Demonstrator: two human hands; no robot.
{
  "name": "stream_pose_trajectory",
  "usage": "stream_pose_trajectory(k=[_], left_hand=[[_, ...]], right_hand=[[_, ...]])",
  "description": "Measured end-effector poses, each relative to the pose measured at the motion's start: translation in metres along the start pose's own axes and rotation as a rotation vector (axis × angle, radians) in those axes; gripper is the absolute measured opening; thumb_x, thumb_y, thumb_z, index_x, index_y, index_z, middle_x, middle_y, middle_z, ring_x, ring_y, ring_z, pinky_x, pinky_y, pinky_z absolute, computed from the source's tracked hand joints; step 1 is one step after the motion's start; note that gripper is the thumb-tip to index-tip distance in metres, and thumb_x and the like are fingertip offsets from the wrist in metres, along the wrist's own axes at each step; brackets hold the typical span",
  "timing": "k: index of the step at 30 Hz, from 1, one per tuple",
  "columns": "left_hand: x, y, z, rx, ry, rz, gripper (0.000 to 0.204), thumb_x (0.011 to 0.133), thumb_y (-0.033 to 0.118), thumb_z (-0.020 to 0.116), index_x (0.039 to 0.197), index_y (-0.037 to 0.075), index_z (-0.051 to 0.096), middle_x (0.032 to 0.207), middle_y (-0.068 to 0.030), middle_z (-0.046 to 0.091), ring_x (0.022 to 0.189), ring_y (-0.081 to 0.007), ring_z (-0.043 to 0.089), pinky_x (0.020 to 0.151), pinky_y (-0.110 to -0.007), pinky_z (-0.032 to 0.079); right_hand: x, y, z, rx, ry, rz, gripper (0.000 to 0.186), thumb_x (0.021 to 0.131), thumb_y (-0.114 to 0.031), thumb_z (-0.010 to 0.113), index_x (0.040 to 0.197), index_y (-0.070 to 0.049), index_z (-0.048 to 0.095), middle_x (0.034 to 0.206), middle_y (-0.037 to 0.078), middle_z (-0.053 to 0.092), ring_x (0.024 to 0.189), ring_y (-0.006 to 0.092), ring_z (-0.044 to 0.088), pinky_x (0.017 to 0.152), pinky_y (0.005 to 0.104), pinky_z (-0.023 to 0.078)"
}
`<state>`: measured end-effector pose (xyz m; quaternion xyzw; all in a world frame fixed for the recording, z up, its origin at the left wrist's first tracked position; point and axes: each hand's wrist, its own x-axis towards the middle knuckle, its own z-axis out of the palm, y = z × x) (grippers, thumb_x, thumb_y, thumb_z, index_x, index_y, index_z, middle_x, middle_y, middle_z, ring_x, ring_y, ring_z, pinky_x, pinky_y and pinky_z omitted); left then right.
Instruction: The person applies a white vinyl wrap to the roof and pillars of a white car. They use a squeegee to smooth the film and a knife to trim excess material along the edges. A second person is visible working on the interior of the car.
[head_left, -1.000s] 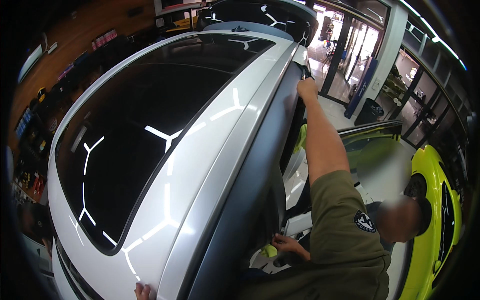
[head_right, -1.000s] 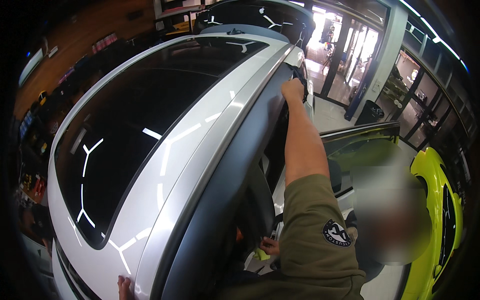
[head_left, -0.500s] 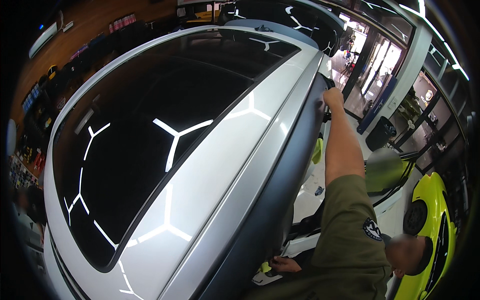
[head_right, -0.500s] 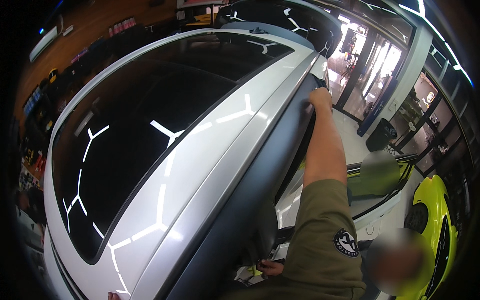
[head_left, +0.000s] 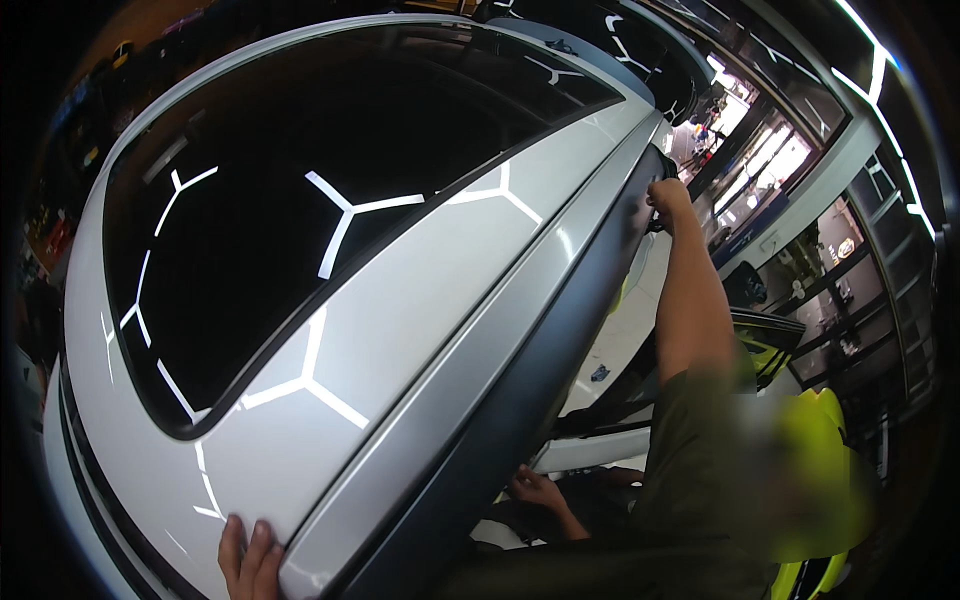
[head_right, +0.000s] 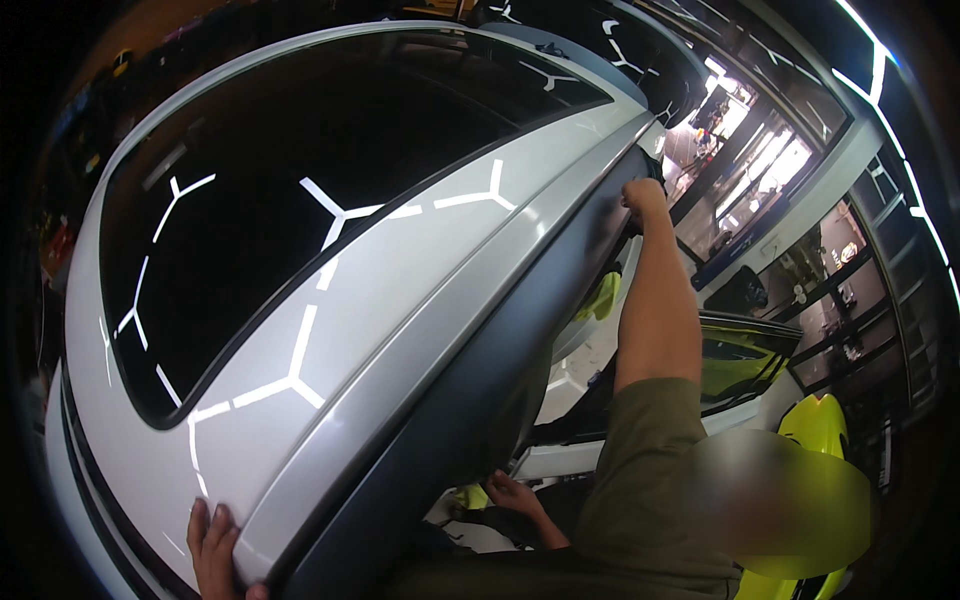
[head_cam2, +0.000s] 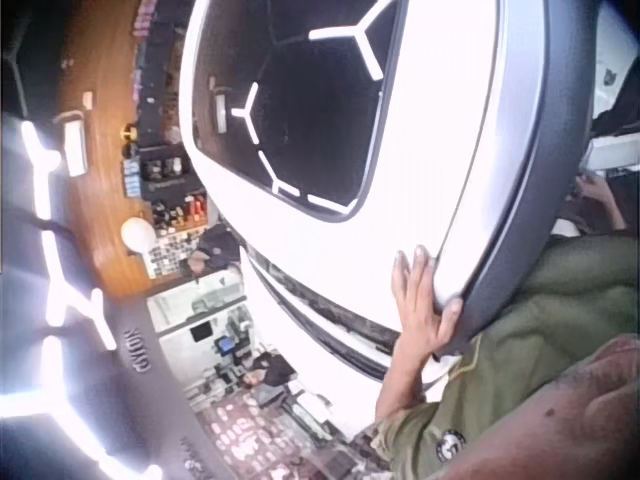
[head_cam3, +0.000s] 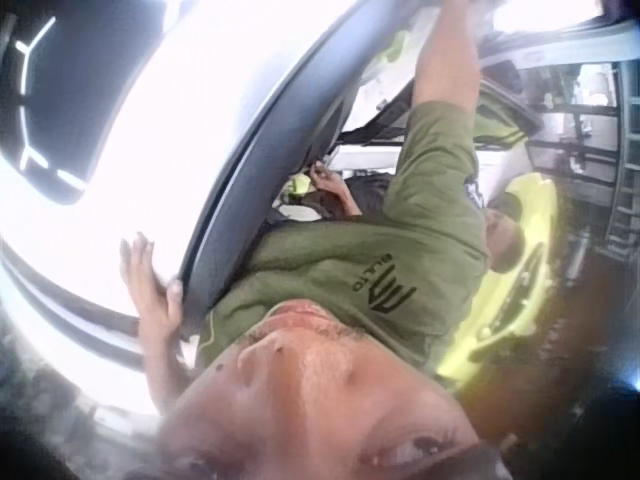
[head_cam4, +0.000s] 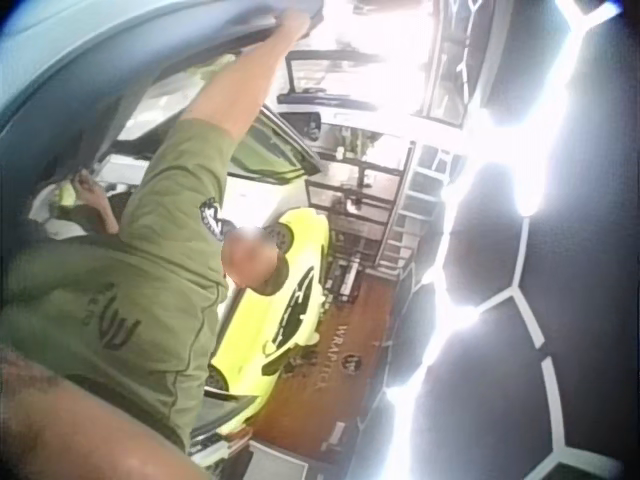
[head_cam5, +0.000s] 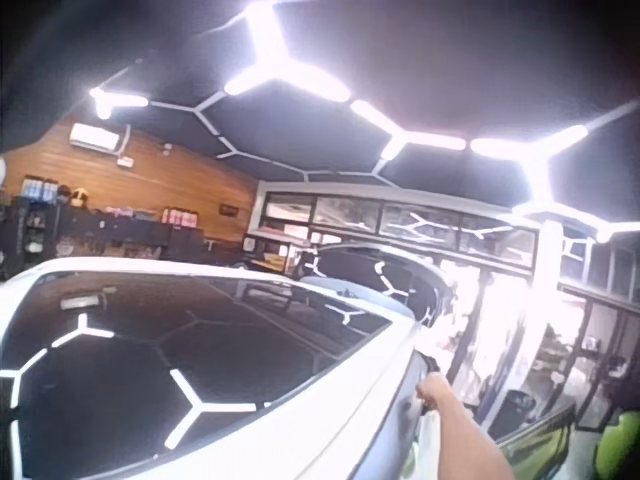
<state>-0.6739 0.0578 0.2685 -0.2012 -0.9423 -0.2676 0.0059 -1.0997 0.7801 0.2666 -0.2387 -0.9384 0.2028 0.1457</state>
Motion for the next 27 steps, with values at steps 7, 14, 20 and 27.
stream_pose_trajectory(k=[7, 14, 20, 27], left_hand=[[-0.012, -0.001, 0.007, -0.026, 0.057, 0.02, 0.062, 0.093, 0.035, 0.055, 0.141, -0.002, 0.041, 0.149, -0.0266, 0.036, 0.141, -0.0465, 0.027, 0.115, -0.056, 0.019], [-0.02, -0.017, 0.014, 0.005, 0.087, 0.189, 0.068, 0.087, 0.026, 0.064, 0.137, -0.011, 0.035, 0.146, -0.029, 0.033, 0.141, -0.0511, 0.021, 0.116, -0.058, 0.015], [-0.022, -0.029, 0.029, 0.023, 0.196, 0.282, 0.066, 0.09, 0.026, 0.06, 0.136, -0.013, 0.035, 0.145, -0.03, 0.035, 0.142, -0.0478, 0.021, 0.118, -0.053, 0.013], [-0.027, -0.034, 0.032, -0.001, 0.251, 0.294, 0.064, 0.092, 0.028, 0.059, 0.135, -0.014, 0.036, 0.145, -0.0302, 0.035, 0.142, -0.0471, 0.021, 0.119, -0.052, 0.014]], right_hand=[[-0.127, -0.065, 0.002, 0.403, -0.106, 0.134, 0.013, 0.085, -0.012, 0.056, 0.088, 0.001, 0.058, 0.074, 0.009, 0.058, 0.052, 0.0162, 0.05, 0.044, 0.0334, 0.037], [-0.298, -0.128, -0.012, 0.442, -0.107, 0.102, 0.011, 0.082, -0.012, 0.058, 0.078, -0.002, 0.056, 0.069, 0.008, 0.056, 0.044, 0.0104, 0.041, 0.037, 0.0262, 0.028], [-0.442, -0.174, 0.001, 0.399, -0.049, 0.006, 0.021, 0.077, -0.016, 0.062, 0.071, 0.004, 0.061, 0.062, 0.01, 0.058, 0.049, 0.0211, 0.056, 0.043, 0.0355, 0.043], [-0.598, -0.224, 0.009, 0.401, -0.038, 0.042, 0.023, 0.08, -0.01, 0.062, 0.096, -0.002, 0.047, 0.066, 0.007, 0.057, 0.044, 0.0123, 0.045, 0.038, 0.0278, 0.036]])
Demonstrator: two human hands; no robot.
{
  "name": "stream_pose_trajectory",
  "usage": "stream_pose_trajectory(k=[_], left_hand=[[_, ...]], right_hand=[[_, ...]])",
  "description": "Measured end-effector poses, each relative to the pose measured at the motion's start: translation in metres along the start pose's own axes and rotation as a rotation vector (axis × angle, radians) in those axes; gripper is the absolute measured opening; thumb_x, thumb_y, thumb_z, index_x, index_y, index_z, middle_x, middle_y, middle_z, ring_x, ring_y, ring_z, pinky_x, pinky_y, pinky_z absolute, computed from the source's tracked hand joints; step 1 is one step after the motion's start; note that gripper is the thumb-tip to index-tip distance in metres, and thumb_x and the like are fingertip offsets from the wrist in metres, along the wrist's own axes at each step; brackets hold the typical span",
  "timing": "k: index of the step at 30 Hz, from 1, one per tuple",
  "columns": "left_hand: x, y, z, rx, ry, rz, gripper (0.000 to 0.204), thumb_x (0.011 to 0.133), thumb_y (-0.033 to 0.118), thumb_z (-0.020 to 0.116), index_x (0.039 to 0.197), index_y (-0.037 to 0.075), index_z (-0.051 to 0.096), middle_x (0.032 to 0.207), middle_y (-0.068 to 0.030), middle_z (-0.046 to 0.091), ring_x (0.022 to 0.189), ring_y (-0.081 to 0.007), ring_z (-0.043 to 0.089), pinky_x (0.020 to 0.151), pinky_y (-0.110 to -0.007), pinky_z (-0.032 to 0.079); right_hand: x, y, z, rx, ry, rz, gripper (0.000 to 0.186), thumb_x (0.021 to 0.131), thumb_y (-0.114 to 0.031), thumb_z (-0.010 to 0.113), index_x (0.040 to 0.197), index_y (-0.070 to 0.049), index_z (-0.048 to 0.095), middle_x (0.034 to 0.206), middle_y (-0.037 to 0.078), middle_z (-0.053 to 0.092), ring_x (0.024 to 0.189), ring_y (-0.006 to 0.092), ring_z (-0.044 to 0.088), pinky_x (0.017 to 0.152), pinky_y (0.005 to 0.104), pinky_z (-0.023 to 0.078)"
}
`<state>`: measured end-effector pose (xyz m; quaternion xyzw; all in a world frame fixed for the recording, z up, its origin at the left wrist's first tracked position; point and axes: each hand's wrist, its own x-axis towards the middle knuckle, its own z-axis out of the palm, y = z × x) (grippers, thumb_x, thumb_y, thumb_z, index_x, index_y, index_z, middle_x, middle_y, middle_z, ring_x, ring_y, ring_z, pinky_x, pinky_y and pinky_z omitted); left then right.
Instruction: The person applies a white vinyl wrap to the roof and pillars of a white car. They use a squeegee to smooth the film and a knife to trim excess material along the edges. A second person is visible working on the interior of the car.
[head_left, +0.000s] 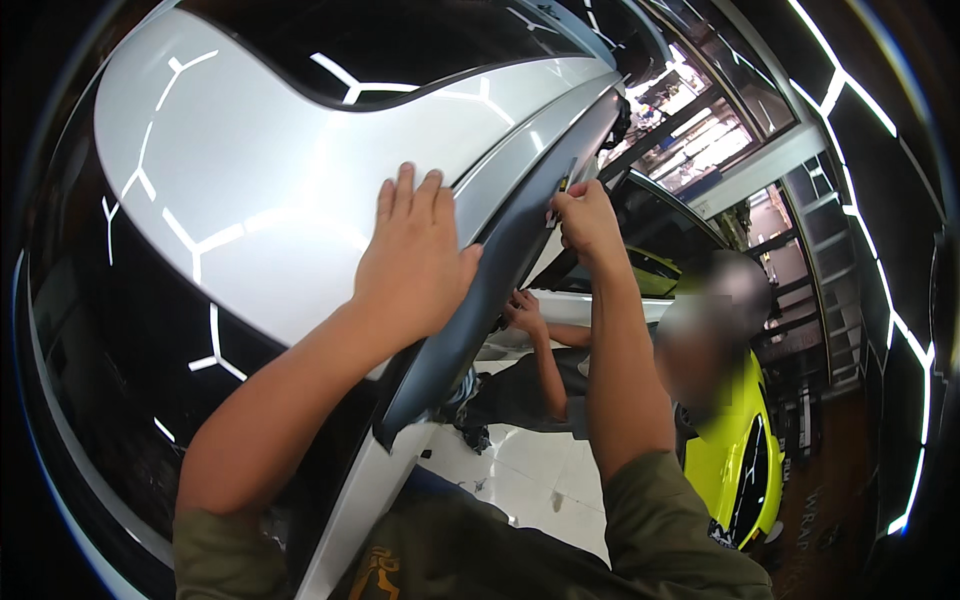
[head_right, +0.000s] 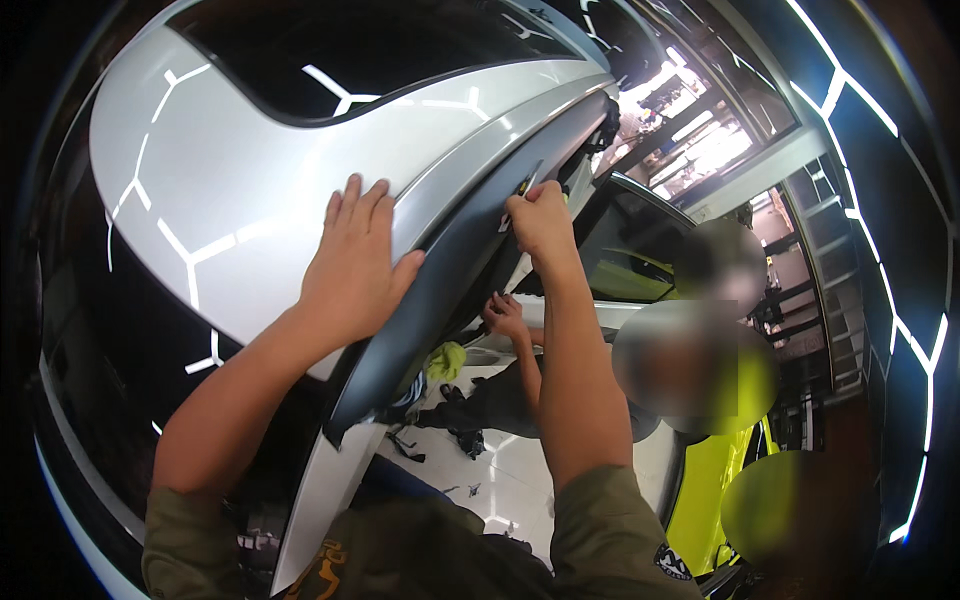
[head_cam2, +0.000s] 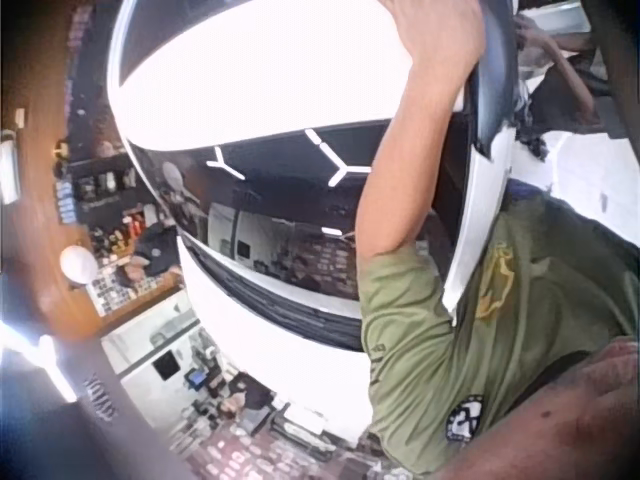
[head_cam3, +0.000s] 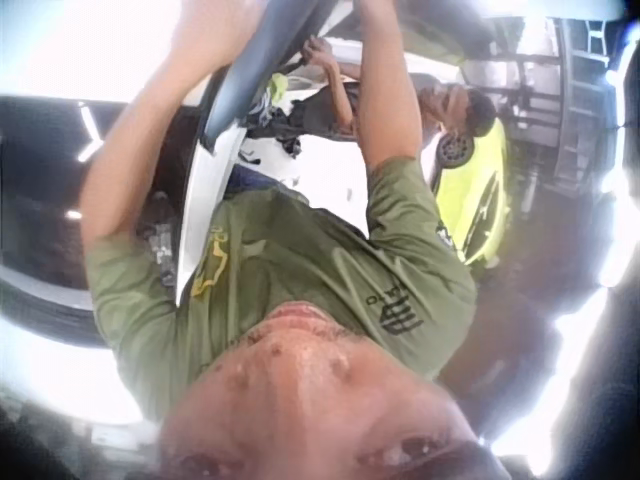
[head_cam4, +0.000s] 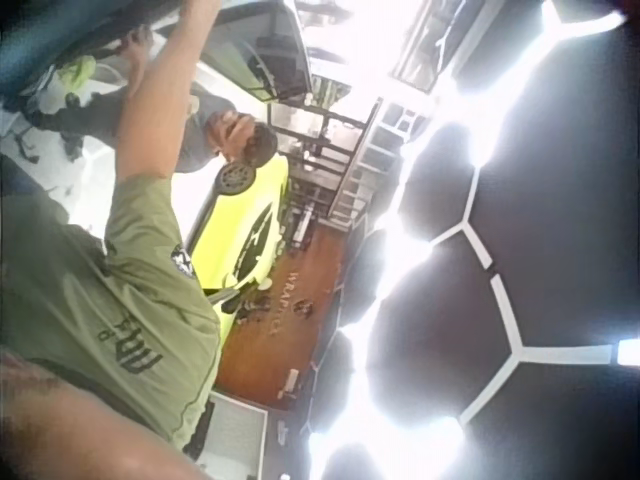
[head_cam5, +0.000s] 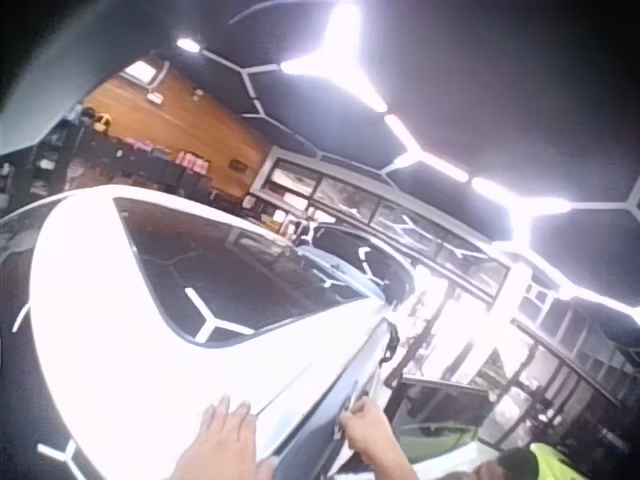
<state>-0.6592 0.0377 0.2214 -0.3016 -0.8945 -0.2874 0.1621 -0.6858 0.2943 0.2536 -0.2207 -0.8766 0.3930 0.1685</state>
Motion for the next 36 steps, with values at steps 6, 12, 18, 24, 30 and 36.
stream_pose_trajectory(k=[6, 12, 18, 24, 30, 36], left_hand=[[-0.003, -0.002, -0.001, 0.059, 0.07, 0.015, 0.062, 0.093, 0.032, 0.057, 0.133, -0.013, 0.04, 0.143, -0.03, 0.039, 0.14, -0.0462, 0.027, 0.118, -0.052, 0.018], [0.004, -0.002, 0.004, 0.033, 0.091, -0.023, 0.061, 0.093, 0.035, 0.056, 0.133, -0.011, 0.044, 0.143, -0.0279, 0.042, 0.14, -0.0431, 0.029, 0.117, -0.05, 0.021], [-0.007, -0.003, -0.024, -0.382, 0.212, -0.076, 0.035, 0.089, 0.024, 0.055, 0.1, -0.008, 0.065, 0.108, -0.0272, 0.065, 0.11, -0.0371, 0.058, 0.1, -0.045, 0.041], [-0.065, -0.018, -0.038, -0.477, 0.217, 0.154, 0.022, 0.085, 0.013, 0.056, 0.097, 0.0, 0.068, 0.108, -0.0249, 0.065, 0.103, -0.0379, 0.062, 0.094, -0.041, 0.047], [-0.171, -0.023, -0.096, -0.106, -0.164, 0.584, 0.035, 0.081, 0.003, 0.059, 0.116, -0.003, 0.06, 0.128, -0.0182, 0.057, 0.118, -0.0347, 0.055, 0.104, -0.044, 0.042], [-0.169, -0.021, -0.087, 0.07, -0.028, 0.639, 0.027, 0.082, 0.003, 0.06, 0.109, 0.0, 0.064, 0.12, -0.0153, 0.06, 0.111, -0.0302, 0.059, 0.096, -0.039, 0.047]], right_hand=[[-0.09, -0.026, 0.011, 0.029, -0.024, -0.05, 0.028, 0.08, -0.011, 0.063, 0.102, 0.0, 0.048, 0.069, 0.008, 0.059, 0.047, 0.0122, 0.048, 0.04, 0.0276, 0.039], [-0.162, -0.022, 0.019, 0.103, -0.069, -0.048, 0.03, 0.082, -0.013, 0.06, 0.104, 0.004, 0.047, 0.073, 0.014, 0.066, 0.066, 0.0211, 0.063, 0.062, 0.0343, 0.049], [-0.235, -0.031, 0.038, 0.167, -0.091, -0.023, 0.03, 0.083, -0.011, 0.059, 0.105, 0.004, 0.045, 0.071, 0.014, 0.064, 0.065, 0.0207, 0.064, 0.062, 0.0337, 0.049], [-0.293, -0.03, 0.051, 0.123, -0.092, -0.094, 0.031, 0.081, -0.011, 0.059, 0.104, 0.003, 0.043, 0.07, 0.015, 0.064, 0.065, 0.0264, 0.065, 0.066, 0.0358, 0.051], [-0.339, -0.037, 0.054, 0.094, -0.146, -0.092, 0.029, 0.083, -0.009, 0.059, 0.103, 0.001, 0.04, 0.067, 0.012, 0.063, 0.061, 0.0184, 0.059, 0.06, 0.0327, 0.047], [-0.363, -0.037, 0.056, 0.003, -0.13, -0.166, 0.029, 0.082, -0.007, 0.056, 0.104, 0.003, 0.04, 0.062, 0.014, 0.059, 0.057, 0.0236, 0.059, 0.059, 0.0368, 0.046]])
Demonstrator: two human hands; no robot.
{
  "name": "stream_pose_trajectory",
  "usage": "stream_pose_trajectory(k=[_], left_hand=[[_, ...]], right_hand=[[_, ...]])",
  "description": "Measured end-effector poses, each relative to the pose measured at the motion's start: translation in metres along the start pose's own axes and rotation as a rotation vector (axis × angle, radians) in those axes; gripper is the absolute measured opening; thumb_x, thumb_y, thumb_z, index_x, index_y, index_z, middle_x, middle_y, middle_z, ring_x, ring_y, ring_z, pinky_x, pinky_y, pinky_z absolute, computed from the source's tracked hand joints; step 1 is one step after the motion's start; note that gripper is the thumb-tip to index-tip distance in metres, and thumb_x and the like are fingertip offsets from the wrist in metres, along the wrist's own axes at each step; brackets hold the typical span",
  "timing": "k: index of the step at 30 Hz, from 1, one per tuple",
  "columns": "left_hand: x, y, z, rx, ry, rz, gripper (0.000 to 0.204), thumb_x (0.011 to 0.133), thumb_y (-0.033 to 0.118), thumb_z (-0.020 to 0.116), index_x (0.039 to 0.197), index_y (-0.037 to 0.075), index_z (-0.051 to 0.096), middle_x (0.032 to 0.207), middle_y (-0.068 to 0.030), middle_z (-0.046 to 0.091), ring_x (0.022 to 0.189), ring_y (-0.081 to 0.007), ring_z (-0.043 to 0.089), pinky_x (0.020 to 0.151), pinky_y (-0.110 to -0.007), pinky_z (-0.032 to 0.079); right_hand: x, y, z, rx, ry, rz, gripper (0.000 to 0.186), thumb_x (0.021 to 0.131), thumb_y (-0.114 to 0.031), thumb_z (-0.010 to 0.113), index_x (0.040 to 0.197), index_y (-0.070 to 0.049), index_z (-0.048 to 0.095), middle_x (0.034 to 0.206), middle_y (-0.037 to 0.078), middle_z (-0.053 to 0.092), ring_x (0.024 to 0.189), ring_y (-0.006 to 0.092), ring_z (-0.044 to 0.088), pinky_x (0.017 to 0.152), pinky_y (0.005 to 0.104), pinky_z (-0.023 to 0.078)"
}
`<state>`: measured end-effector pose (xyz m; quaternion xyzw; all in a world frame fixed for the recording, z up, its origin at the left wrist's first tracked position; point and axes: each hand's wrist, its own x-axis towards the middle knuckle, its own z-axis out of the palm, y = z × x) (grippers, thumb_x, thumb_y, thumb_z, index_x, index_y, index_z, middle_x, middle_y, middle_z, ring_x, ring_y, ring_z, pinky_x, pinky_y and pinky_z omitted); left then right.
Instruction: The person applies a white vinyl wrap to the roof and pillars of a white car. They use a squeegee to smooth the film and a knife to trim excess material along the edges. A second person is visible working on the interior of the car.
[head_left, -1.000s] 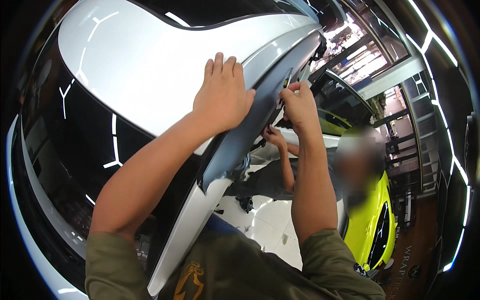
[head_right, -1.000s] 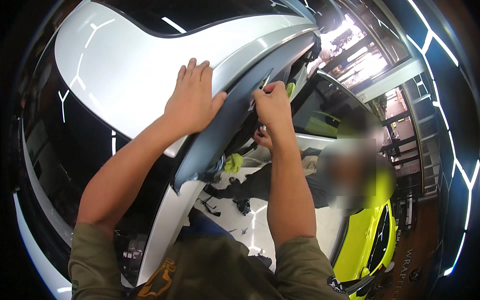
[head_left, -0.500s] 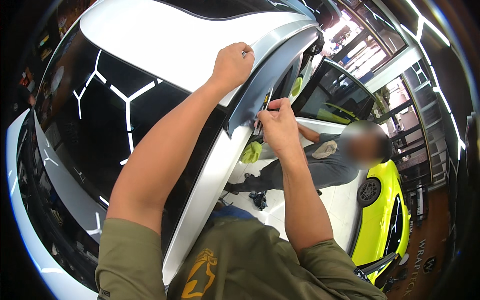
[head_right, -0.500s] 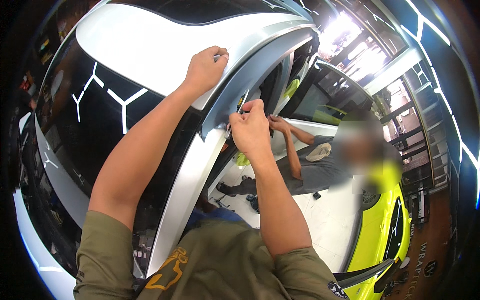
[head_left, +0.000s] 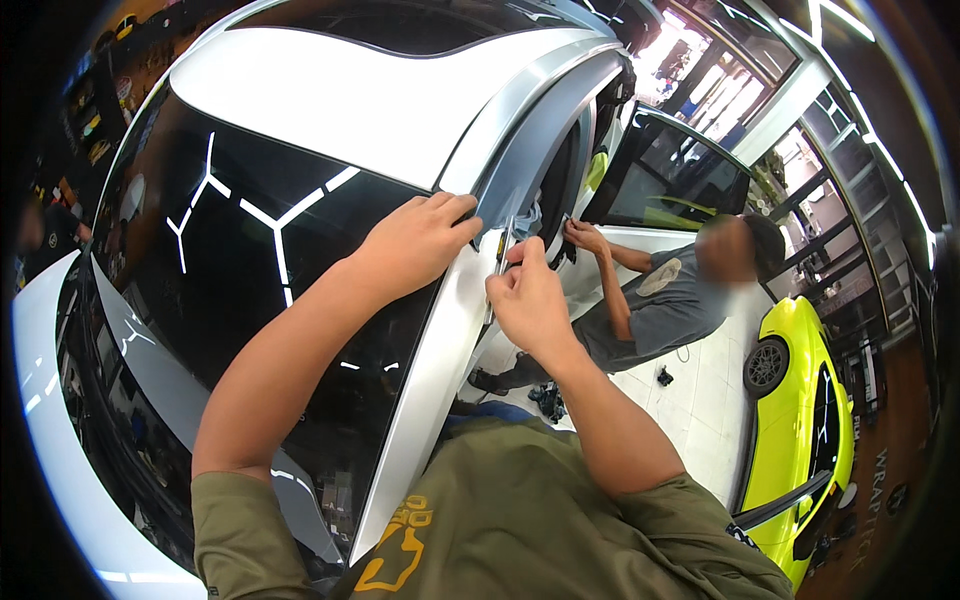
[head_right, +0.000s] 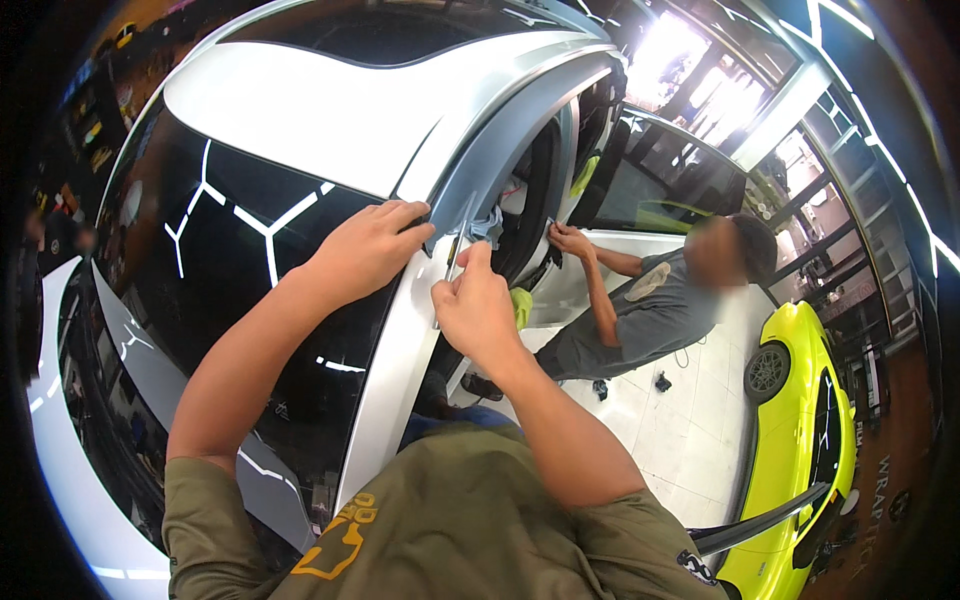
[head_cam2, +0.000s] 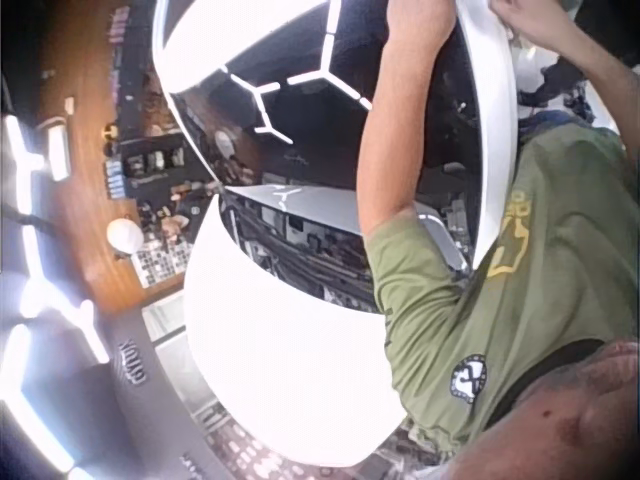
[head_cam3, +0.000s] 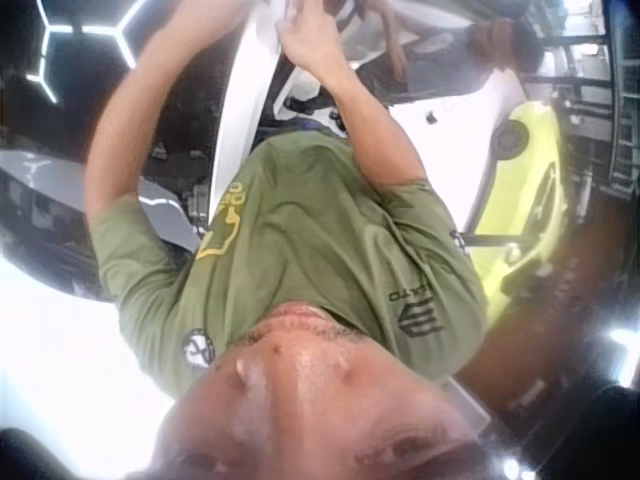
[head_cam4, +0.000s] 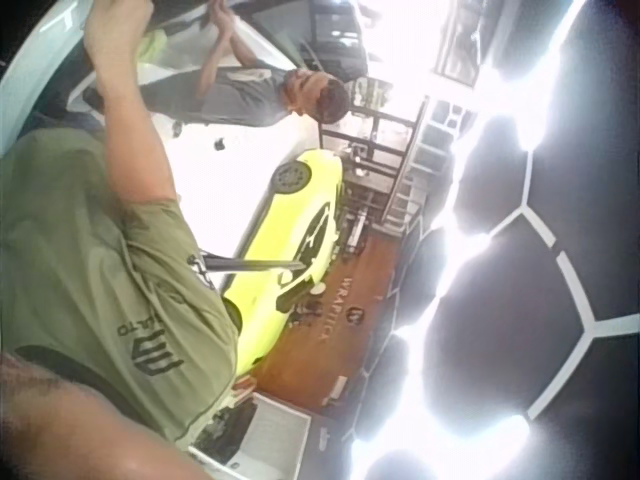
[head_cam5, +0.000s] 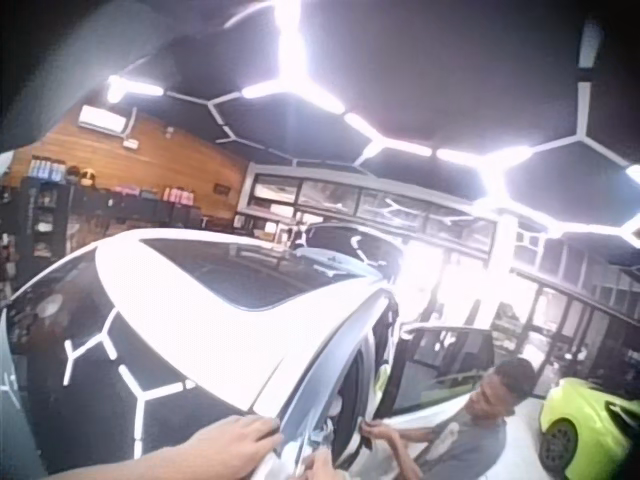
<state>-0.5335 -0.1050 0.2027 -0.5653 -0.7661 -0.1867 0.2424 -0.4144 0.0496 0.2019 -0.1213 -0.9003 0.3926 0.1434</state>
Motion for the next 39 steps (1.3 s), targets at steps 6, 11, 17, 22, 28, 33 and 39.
stream_pose_trajectory(k=[6, 11, 17, 22, 28, 33, 39], left_hand=[[0.003, -0.003, 0.01, -0.036, 0.045, 0.038, 0.016, 0.08, 0.002, 0.059, 0.095, 0.001, 0.064, 0.111, -0.012, 0.062, 0.105, -0.0278, 0.06, 0.09, -0.038, 0.047], [0.002, -0.002, 0.021, -0.097, 0.156, -0.036, 0.012, 0.08, 0.001, 0.059, 0.091, 0.003, 0.062, 0.1, -0.0095, 0.061, 0.096, -0.0268, 0.06, 0.086, -0.039, 0.046], [0.0, 0.001, 0.021, -0.179, 0.195, -0.102, 0.011, 0.083, 0.0, 0.057, 0.092, 0.001, 0.061, 0.101, -0.0111, 0.062, 0.1, -0.028, 0.06, 0.089, -0.041, 0.045], [-0.005, 0.004, 0.03, -0.191, 0.261, -0.123, 0.013, 0.085, 0.0, 0.062, 0.097, 0.0, 0.062, 0.109, -0.0132, 0.062, 0.105, -0.0307, 0.059, 0.094, -0.041, 0.045], [-0.006, 0.007, 0.032, -0.184, 0.275, -0.138, 0.015, 0.084, -0.001, 0.062, 0.098, -0.001, 0.062, 0.11, -0.0137, 0.062, 0.106, -0.0316, 0.059, 0.095, -0.042, 0.045], [-0.004, 0.008, 0.033, -0.176, 0.284, -0.126, 0.015, 0.084, -0.001, 0.063, 0.099, -0.001, 0.062, 0.11, -0.0138, 0.062, 0.106, -0.0318, 0.059, 0.095, -0.041, 0.045], [-0.005, 0.009, 0.036, -0.138, 0.309, -0.121, 0.016, 0.083, -0.002, 0.062, 0.099, -0.001, 0.061, 0.108, -0.0128, 0.062, 0.105, -0.0309, 0.059, 0.095, -0.041, 0.045]], right_hand=[[-0.019, -0.011, 0.0, 0.006, -0.081, 0.044, 0.033, 0.082, -0.01, 0.057, 0.107, 0.004, 0.04, 0.066, 0.019, 0.063, 0.066, 0.0377, 0.066, 0.068, 0.0452, 0.05], [-0.028, -0.005, 0.006, -0.053, -0.102, 0.021, 0.03, 0.083, -0.007, 0.056, 0.105, 0.004, 0.039, 0.061, 0.016, 0.057, 0.058, 0.0309, 0.059, 0.061, 0.0427, 0.046], [-0.037, 0.001, 0.008, -0.053, -0.098, 0.001, 0.031, 0.082, -0.008, 0.054, 0.106, 0.004, 0.038, 0.063, 0.023, 0.058, 0.062, 0.0439, 0.06, 0.065, 0.0515, 0.048], [-0.045, 0.006, 0.015, -0.08, -0.11, -0.003, 0.031, 0.082, -0.007, 0.053, 0.106, 0.003, 0.037, 0.065, 0.024, 0.058, 0.062, 0.0452, 0.06, 0.064, 0.053, 0.047], [-0.048, 0.009, 0.016, -0.099, -0.109, -0.01, 0.032, 0.082, -0.007, 0.052, 0.108, 0.003, 0.036, 0.059, 0.024, 0.056, 0.059, 0.0472, 0.058, 0.061, 0.0556, 0.046], [-0.049, 0.018, 0.019, -0.127, -0.096, -0.051, 0.033, 0.082, -0.006, 0.052, 0.109, 0.003, 0.036, 0.058, 0.026, 0.056, 0.057, 0.0486, 0.057, 0.06, 0.0572, 0.045], [-0.052, 0.024, 0.02, -0.153, -0.084, -0.089, 0.034, 0.082, -0.007, 0.056, 0.109, 0.002, 0.038, 0.063, 0.021, 0.057, 0.059, 0.0438, 0.059, 0.059, 0.0521, 0.046]])
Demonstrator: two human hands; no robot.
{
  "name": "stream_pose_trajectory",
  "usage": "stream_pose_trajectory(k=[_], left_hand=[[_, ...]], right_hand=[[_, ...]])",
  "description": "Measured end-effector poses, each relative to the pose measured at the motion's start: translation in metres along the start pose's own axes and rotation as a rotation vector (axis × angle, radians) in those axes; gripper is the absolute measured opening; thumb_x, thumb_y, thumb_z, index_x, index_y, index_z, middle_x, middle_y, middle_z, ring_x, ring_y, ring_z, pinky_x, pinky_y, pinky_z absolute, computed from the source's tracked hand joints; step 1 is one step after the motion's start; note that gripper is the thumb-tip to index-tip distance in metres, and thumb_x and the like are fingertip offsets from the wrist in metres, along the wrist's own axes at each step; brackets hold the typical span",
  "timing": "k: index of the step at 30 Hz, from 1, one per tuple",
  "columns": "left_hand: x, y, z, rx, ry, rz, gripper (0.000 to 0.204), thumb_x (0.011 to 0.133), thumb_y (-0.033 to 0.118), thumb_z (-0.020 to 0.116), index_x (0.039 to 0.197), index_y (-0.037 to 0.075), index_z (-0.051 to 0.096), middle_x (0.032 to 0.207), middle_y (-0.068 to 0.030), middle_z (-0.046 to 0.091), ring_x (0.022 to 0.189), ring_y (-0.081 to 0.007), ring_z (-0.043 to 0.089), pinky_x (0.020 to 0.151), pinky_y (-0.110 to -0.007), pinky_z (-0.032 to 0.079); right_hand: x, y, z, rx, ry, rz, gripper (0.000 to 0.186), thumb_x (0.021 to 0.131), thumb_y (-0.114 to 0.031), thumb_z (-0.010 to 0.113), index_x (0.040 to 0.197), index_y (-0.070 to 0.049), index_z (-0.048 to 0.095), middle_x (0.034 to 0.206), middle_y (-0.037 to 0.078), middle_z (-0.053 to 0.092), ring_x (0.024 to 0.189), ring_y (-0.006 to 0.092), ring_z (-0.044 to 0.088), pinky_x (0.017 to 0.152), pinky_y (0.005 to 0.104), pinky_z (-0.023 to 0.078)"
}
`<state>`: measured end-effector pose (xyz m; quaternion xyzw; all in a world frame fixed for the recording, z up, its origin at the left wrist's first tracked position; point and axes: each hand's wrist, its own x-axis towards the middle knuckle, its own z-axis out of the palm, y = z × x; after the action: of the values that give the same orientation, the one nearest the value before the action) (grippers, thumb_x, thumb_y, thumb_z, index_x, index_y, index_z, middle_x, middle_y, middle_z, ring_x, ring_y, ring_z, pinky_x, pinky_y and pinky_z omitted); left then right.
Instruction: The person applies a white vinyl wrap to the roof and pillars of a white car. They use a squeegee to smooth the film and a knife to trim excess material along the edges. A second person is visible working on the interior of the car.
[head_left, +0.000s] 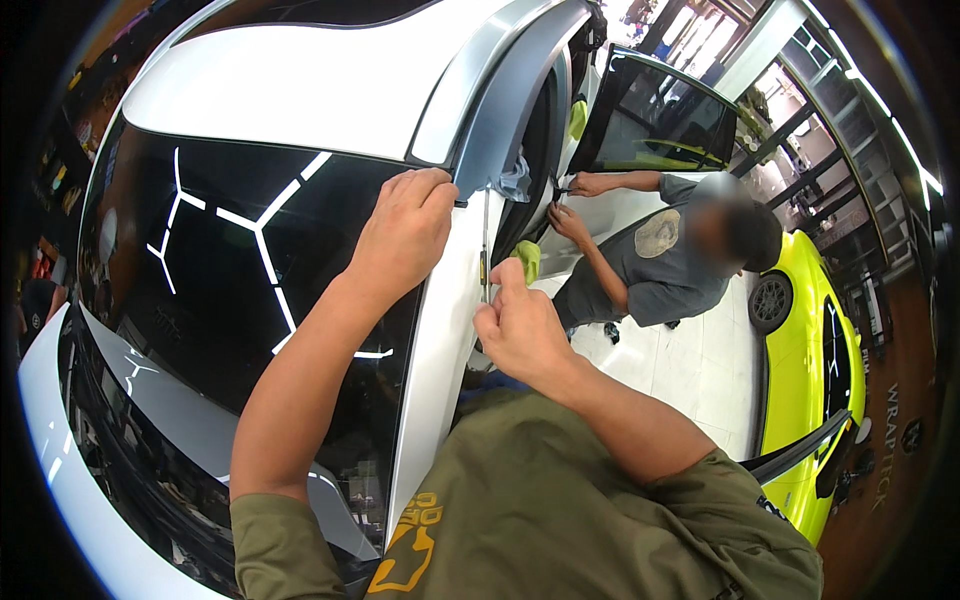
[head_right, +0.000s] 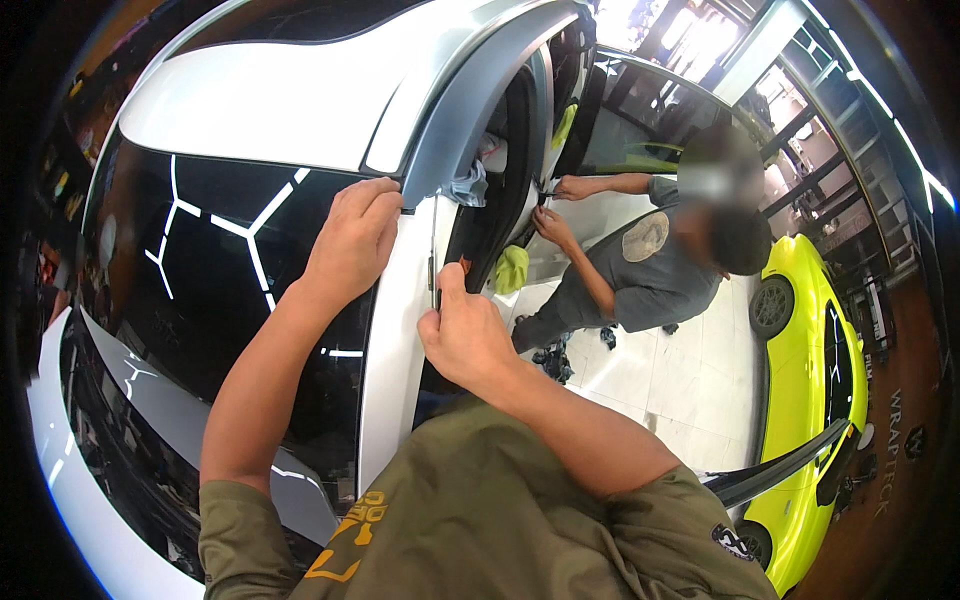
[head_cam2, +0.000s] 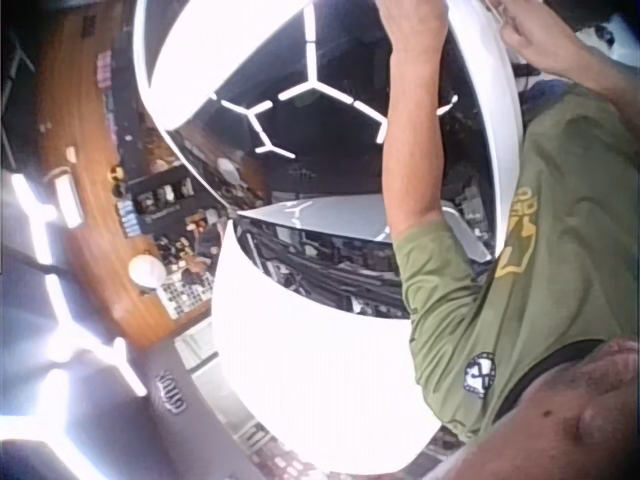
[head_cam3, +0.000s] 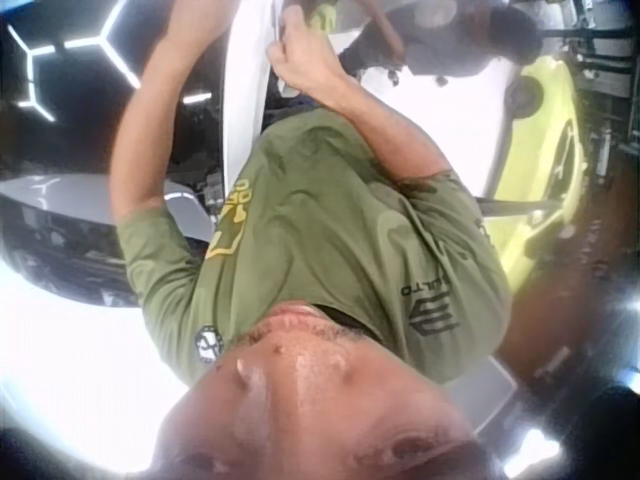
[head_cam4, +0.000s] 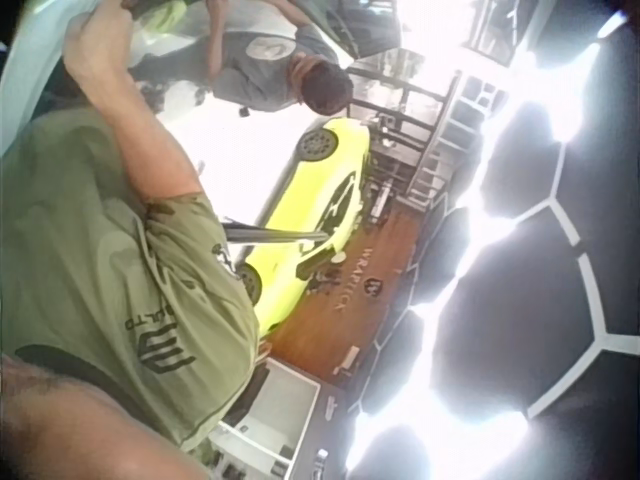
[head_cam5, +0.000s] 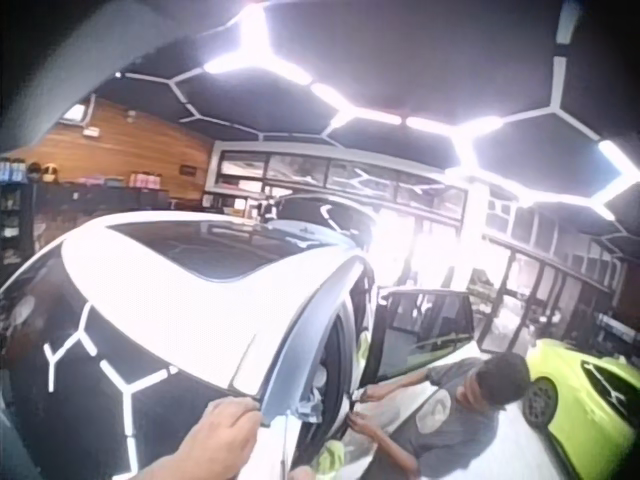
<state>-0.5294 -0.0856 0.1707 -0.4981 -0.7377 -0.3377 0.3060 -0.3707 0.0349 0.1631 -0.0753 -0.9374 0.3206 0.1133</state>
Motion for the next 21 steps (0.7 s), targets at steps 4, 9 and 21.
stream_pose_trajectory(k=[4, 9, 21], left_hand=[[0.0, 0.0, 0.001, 0.003, 0.022, 0.011, 0.016, 0.082, -0.001, 0.062, 0.098, 0.0, 0.061, 0.107, -0.0117, 0.061, 0.104, -0.0298, 0.059, 0.095, -0.041, 0.044], [-0.001, -0.002, 0.003, 0.008, 0.02, 0.018, 0.016, 0.082, -0.001, 0.062, 0.099, 0.0, 0.061, 0.108, -0.012, 0.061, 0.104, -0.0303, 0.06, 0.095, -0.041, 0.045], [0.018, 0.044, -0.027, -0.606, -0.008, -0.374, 0.026, 0.096, 0.022, 0.058, 0.102, -0.002, 0.065, 0.099, -0.0163, 0.064, 0.089, -0.0275, 0.063, 0.08, -0.034, 0.05]], right_hand=[[0.0, 0.002, 0.001, -0.021, -0.004, 0.007, 0.034, 0.083, -0.007, 0.058, 0.11, 0.002, 0.039, 0.065, 0.019, 0.059, 0.06, 0.0414, 0.061, 0.059, 0.05, 0.047], [-0.001, 0.004, 0.006, -0.029, 0.007, -0.003, 0.034, 0.083, -0.007, 0.057, 0.11, 0.002, 0.039, 0.064, 0.019, 0.059, 0.06, 0.042, 0.06, 0.059, 0.0497, 0.047], [0.016, -0.014, -0.034, 0.381, 0.235, -0.274, 0.034, 0.089, -0.003, 0.059, 0.12, 0.001, 0.045, 0.072, 0.014, 0.061, 0.06, 0.0299, 0.061, 0.058, 0.0363, 0.048]])
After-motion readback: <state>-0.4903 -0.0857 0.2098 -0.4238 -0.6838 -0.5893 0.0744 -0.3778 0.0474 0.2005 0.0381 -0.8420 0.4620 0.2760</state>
